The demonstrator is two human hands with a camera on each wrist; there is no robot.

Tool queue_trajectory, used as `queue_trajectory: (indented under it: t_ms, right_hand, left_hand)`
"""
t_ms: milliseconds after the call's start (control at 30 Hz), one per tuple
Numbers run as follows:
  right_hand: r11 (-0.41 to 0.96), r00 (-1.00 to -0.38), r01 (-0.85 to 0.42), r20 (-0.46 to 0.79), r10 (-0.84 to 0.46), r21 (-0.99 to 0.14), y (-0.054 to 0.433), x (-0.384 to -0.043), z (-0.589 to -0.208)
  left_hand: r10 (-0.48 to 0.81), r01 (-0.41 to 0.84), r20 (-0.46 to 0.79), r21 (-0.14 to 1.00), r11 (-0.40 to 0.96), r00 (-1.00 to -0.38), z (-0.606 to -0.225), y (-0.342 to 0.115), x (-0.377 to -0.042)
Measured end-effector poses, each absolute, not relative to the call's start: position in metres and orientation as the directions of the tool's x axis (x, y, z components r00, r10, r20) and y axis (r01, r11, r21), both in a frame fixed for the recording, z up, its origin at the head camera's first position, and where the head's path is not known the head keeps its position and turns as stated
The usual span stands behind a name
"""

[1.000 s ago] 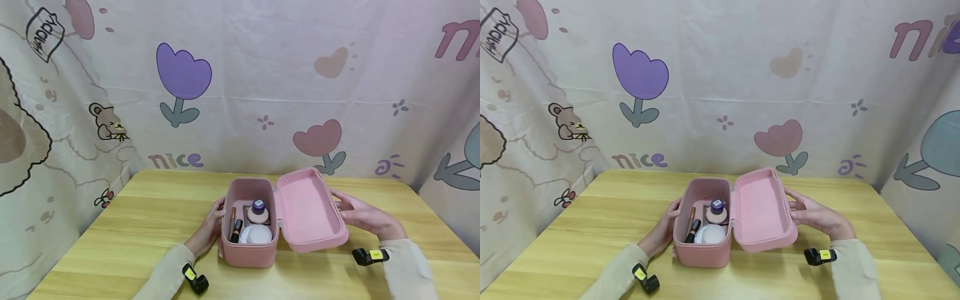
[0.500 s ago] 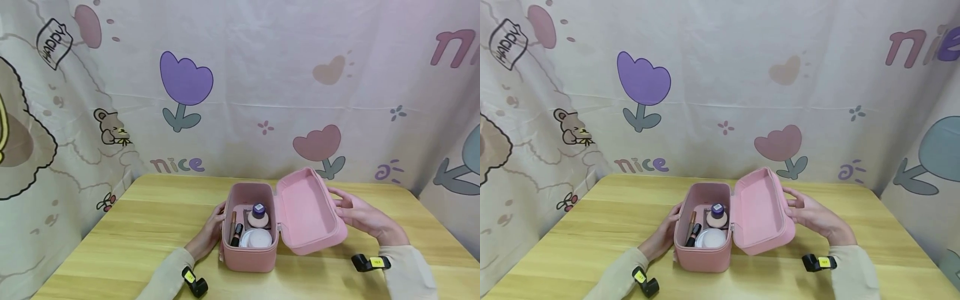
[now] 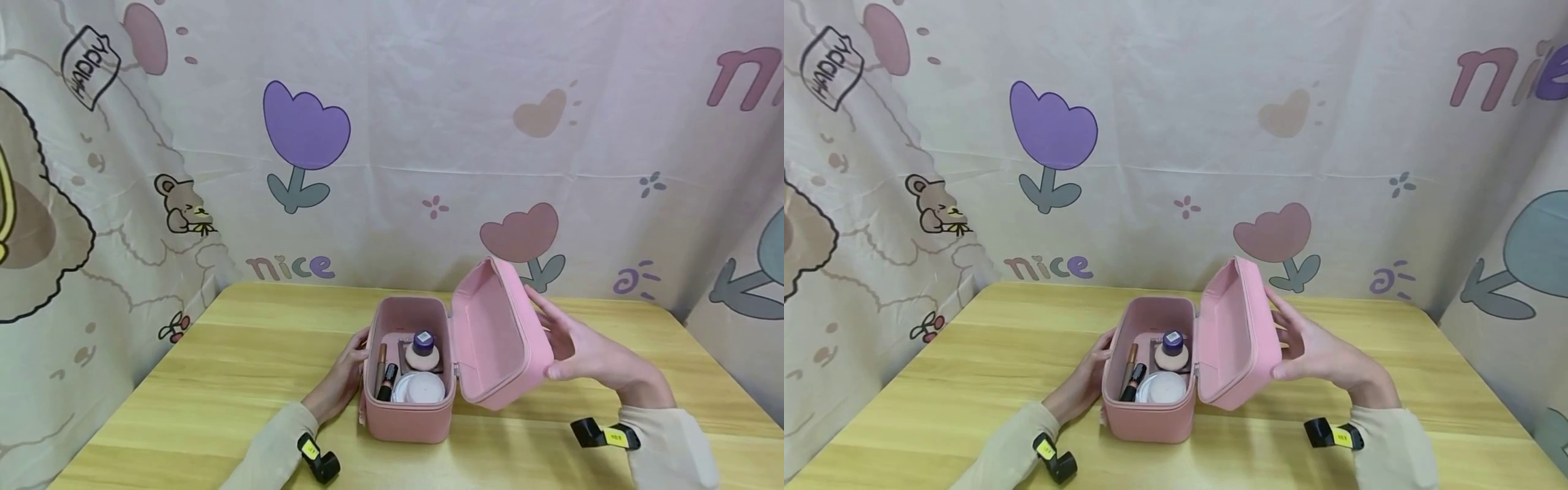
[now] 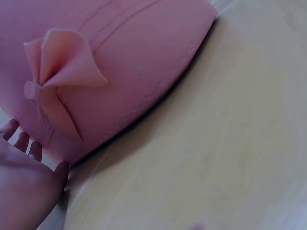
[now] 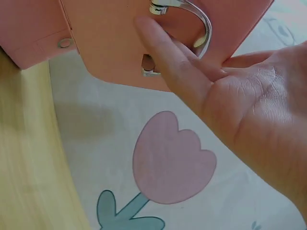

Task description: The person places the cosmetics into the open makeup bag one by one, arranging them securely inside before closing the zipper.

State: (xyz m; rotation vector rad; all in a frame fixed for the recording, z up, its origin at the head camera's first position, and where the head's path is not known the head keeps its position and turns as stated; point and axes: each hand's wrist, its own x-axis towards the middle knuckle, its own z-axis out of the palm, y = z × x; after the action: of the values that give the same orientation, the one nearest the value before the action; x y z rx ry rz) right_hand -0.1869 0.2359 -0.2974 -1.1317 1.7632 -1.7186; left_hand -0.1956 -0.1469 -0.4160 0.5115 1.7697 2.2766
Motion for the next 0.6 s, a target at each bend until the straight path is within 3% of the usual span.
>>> queue_trajectory:
  t_ms: [233,433,600]
  right_hand:
    - [-0.034,-0.619,-0.277,0.205,-0.758,-0.96,0.225,-0.176,-0.29]
    - [0.099,-0.734,-0.449,0.303,-0.608,-0.888,0.203,-0.166,-0.28]
    - [0.175,-0.726,-0.585,0.414,-0.55,-0.792,0.185,-0.163,-0.282]
  left_hand:
    - [0.386,0.046,0.146,0.965,-0.257,-0.911,-0.415,-0.149,-0.196]
    - [0.392,0.046,0.146,0.966,-0.253,-0.908,-0.415,-0.15,-0.196]
    - [0.399,0.048,0.145,0.969,-0.243,-0.906,-0.416,-0.151,-0.197]
